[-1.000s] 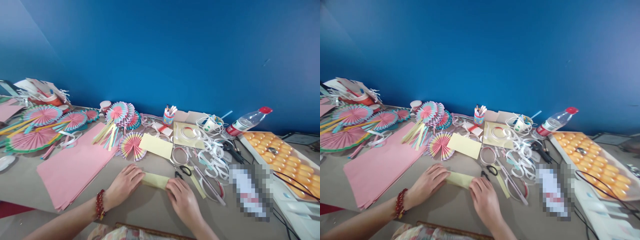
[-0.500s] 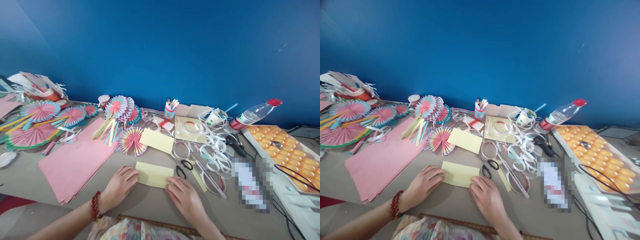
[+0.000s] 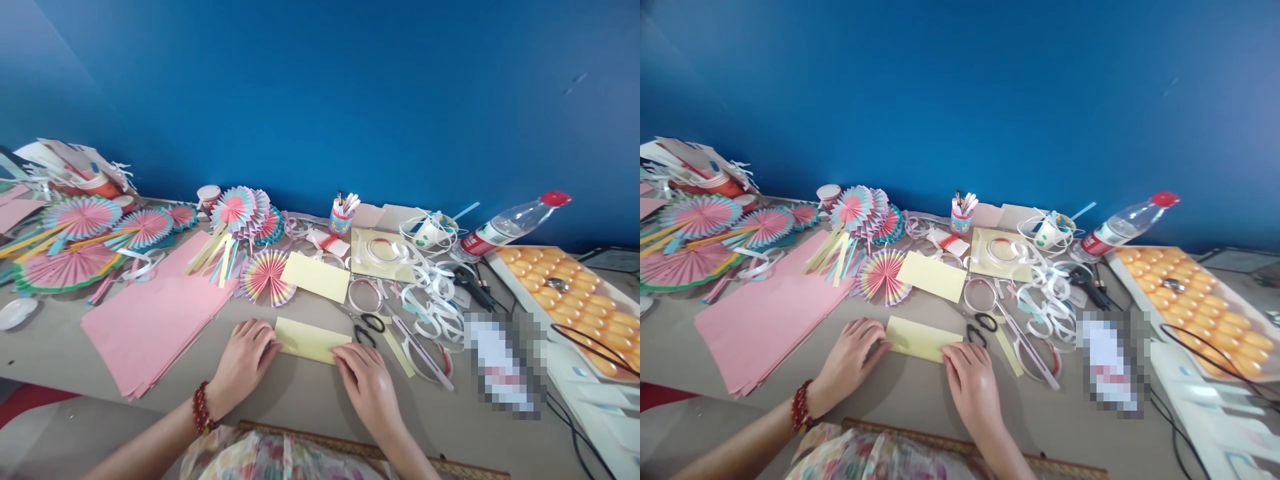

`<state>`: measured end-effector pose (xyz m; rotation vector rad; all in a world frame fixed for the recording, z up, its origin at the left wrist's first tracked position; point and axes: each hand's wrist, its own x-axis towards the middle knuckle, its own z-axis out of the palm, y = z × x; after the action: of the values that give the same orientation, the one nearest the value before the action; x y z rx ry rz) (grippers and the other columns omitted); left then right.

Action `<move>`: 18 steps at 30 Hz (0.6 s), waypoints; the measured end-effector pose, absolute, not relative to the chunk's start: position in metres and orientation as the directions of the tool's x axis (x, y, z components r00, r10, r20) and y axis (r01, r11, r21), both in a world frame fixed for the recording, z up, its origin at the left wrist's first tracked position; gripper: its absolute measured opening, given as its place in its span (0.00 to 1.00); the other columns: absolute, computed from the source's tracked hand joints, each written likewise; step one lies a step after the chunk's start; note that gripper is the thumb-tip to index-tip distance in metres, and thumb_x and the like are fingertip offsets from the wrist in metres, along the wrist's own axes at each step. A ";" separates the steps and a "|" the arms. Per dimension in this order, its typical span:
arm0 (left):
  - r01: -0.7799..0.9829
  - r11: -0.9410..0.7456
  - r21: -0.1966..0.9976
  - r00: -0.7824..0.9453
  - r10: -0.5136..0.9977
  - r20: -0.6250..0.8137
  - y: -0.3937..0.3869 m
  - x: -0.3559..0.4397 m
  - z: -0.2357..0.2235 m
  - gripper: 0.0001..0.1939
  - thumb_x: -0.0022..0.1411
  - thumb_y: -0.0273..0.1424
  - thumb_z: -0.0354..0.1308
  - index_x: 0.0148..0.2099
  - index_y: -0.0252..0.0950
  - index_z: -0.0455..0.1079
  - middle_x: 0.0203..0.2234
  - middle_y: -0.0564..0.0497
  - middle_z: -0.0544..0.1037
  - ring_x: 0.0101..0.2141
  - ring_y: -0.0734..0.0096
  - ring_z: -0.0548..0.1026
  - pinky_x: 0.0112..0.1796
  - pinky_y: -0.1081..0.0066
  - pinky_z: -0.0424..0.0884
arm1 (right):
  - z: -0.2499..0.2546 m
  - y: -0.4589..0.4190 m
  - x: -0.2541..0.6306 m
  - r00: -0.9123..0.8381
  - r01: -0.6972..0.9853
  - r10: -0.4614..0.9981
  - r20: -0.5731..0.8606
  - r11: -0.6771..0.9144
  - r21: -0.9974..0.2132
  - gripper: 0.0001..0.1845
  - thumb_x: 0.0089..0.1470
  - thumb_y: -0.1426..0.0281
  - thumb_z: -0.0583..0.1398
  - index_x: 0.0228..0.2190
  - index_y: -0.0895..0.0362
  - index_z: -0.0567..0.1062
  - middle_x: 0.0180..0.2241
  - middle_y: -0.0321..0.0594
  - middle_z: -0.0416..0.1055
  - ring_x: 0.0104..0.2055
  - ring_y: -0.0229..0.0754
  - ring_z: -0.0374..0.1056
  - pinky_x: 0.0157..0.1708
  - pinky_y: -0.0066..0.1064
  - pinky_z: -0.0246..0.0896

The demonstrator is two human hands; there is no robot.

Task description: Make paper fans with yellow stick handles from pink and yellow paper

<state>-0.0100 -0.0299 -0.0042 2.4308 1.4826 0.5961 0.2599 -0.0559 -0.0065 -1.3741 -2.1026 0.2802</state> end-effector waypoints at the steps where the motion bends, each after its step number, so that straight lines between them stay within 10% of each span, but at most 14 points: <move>1: 0.796 -0.465 0.388 0.404 0.885 0.232 -0.032 -0.009 -0.004 0.07 0.71 0.31 0.50 0.41 0.36 0.68 0.38 0.46 0.74 0.39 0.61 0.72 0.40 0.62 0.67 | -0.008 -0.056 0.260 -0.281 0.763 0.884 0.374 0.442 -0.472 0.13 0.62 0.76 0.53 0.41 0.53 0.75 0.36 0.41 0.77 0.39 0.45 0.72 0.43 0.39 0.65; 7: 0.689 -0.670 0.278 0.578 0.739 0.348 -0.042 -0.002 0.005 0.16 0.70 0.26 0.47 0.56 0.38 0.68 0.49 0.43 0.75 0.50 0.59 0.71 0.52 0.58 0.67 | -0.008 -0.057 0.260 -0.297 0.760 0.882 0.366 0.450 -0.468 0.16 0.62 0.77 0.53 0.43 0.51 0.77 0.36 0.39 0.76 0.39 0.43 0.73 0.50 0.42 0.65; 18: 0.645 -0.658 0.390 0.601 0.751 0.274 -0.036 -0.003 -0.008 0.13 0.72 0.25 0.45 0.49 0.37 0.70 0.40 0.45 0.78 0.41 0.62 0.76 0.43 0.61 0.73 | -0.001 -0.063 0.263 -0.310 0.739 0.883 0.353 0.457 -0.495 0.10 0.65 0.71 0.55 0.39 0.53 0.76 0.37 0.41 0.76 0.39 0.45 0.71 0.43 0.39 0.66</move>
<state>-0.0030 -0.0358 -0.0080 2.5788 1.1474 0.6137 0.2634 -0.0634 -0.0012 -1.3472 -2.1270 0.3219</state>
